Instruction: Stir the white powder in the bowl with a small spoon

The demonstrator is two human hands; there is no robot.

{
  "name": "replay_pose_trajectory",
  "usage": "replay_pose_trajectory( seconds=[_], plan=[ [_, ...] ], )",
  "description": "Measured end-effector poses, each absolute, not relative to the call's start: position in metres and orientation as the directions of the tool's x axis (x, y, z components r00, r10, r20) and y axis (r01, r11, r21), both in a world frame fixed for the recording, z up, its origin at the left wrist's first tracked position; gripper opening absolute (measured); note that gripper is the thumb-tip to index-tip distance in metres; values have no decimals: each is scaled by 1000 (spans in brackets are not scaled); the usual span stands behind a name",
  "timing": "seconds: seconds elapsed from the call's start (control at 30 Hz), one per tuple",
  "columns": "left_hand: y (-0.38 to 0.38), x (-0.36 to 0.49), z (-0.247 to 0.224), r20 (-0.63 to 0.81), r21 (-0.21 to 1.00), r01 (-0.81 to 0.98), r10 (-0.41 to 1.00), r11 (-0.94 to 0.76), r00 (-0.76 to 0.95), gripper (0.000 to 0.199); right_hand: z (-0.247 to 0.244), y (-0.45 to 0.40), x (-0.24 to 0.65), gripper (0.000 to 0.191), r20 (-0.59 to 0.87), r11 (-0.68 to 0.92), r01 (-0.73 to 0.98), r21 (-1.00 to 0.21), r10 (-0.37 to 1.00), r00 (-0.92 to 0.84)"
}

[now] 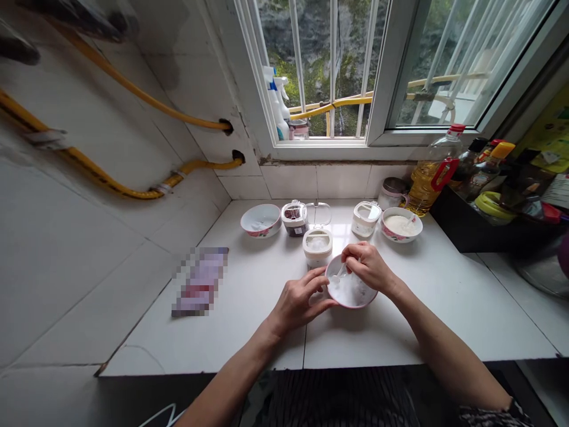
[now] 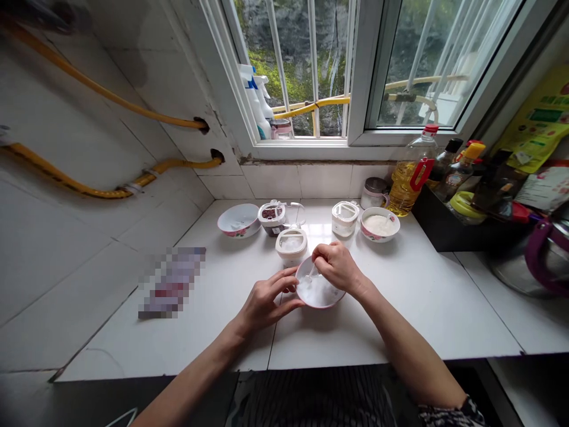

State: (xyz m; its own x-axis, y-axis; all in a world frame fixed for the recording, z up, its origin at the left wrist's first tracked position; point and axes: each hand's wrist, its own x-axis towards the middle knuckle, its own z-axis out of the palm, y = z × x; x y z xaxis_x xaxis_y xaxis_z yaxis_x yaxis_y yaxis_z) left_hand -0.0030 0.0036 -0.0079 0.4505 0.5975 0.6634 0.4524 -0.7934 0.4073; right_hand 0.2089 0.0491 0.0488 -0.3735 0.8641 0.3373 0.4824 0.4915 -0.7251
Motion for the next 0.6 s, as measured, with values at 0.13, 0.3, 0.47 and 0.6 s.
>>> replay_pose_trajectory(
  seconds=[0.13,0.3,0.47,0.6],
  plan=[
    [4,-2,-7,666,409,442,593,-798,453,30,51,52,213,16,206,311,351,-883,929,-307],
    [4,-3,-7,662,416,440,597,-796,453,30,53,59,220,12,81,125,167,-978,966,-246],
    [4,-3,-8,649,426,448,610,-786,454,31,56,63,222,11,14,29,69,-997,979,-205],
    [4,-3,-9,656,421,450,607,-787,448,31,58,63,223,11,17,19,11,-1000,983,-184]
  ],
)
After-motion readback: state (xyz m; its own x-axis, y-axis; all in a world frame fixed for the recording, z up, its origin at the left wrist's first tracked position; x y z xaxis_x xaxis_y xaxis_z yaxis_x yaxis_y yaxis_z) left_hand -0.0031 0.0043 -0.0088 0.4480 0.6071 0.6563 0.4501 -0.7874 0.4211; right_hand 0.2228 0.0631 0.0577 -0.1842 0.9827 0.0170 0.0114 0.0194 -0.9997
